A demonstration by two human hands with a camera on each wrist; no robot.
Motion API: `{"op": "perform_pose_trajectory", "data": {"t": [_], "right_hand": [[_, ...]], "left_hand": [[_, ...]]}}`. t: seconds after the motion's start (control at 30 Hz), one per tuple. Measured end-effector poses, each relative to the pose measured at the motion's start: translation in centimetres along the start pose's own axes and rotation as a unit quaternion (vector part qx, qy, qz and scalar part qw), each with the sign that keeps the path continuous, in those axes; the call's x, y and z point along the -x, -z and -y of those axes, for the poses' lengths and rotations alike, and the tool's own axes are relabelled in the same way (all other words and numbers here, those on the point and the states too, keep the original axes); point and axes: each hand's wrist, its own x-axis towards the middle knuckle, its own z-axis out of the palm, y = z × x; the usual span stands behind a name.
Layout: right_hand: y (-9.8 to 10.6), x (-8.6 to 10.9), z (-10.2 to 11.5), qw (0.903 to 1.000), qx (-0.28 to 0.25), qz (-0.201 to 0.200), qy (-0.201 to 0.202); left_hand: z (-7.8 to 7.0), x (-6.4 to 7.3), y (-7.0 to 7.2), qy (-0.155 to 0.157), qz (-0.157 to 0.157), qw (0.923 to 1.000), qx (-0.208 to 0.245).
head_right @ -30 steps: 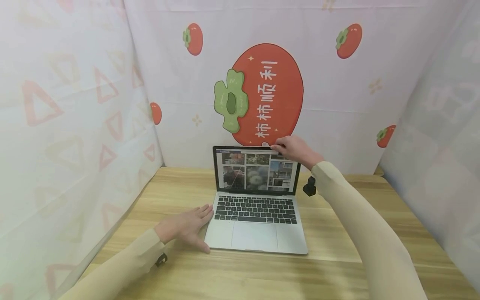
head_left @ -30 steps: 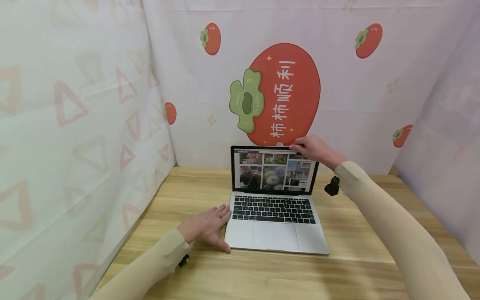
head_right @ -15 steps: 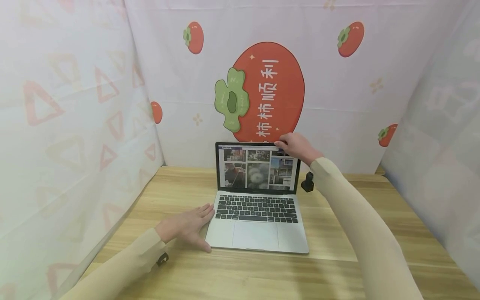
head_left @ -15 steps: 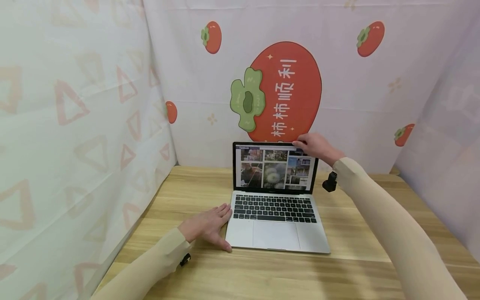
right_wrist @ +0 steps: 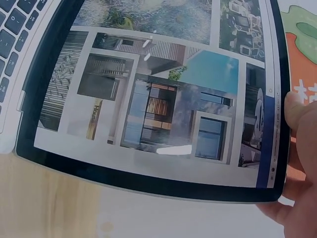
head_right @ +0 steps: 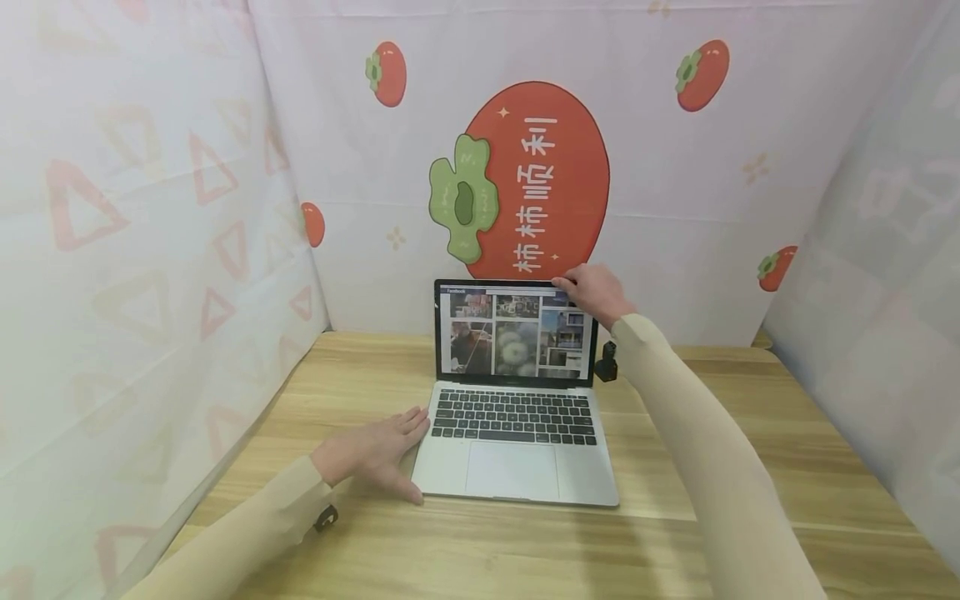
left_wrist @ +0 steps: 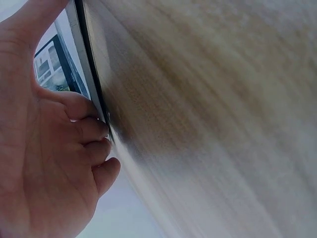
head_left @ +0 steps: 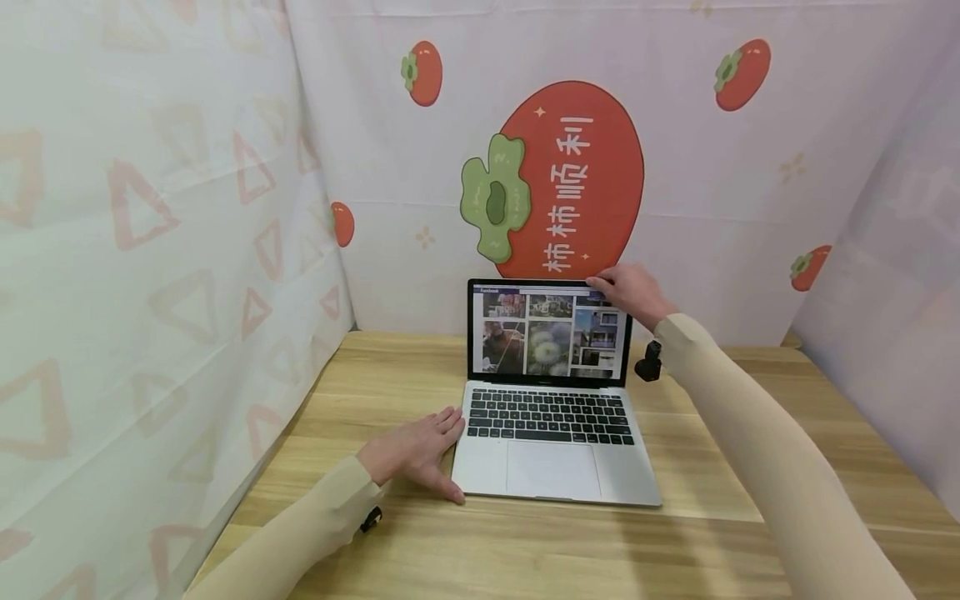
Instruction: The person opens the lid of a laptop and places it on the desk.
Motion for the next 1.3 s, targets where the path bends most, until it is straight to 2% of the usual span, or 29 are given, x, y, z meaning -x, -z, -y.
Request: {"op": "perform_pose_trajectory", "data": {"t": [0.37, 0.63, 0.73, 0.93, 1.3], "right_hand": [[-0.8, -0.4, -1.0, 0.9975, 0.008, -0.018, -0.068], [-1.7, -1.0, -2.3, 0.9951, 0.009, -0.037, -0.091], [-1.9, -1.0, -2.7, 0.9964, 0.004, -0.039, -0.075], [-1.6, -0.4, -3.6, 0.9992, 0.004, -0.035, -0.016], [0.3, 2.0, -5.0, 0.9994, 0.005, -0.034, -0.006]], "left_hand": [[0.0, 0.2, 0.3, 0.000, 0.001, 1.0000, 0.008], [0.0, -0.1, 0.5, -0.005, -0.008, 1.0000, 0.001], [-0.1, -0.3, 0.5, -0.006, -0.008, 0.9999, -0.001], [-0.3, -0.4, 0.5, -0.005, -0.002, 1.0000, -0.006], [-0.4, -0.7, 0.6, 0.001, 0.012, 0.9998, 0.016]]}}
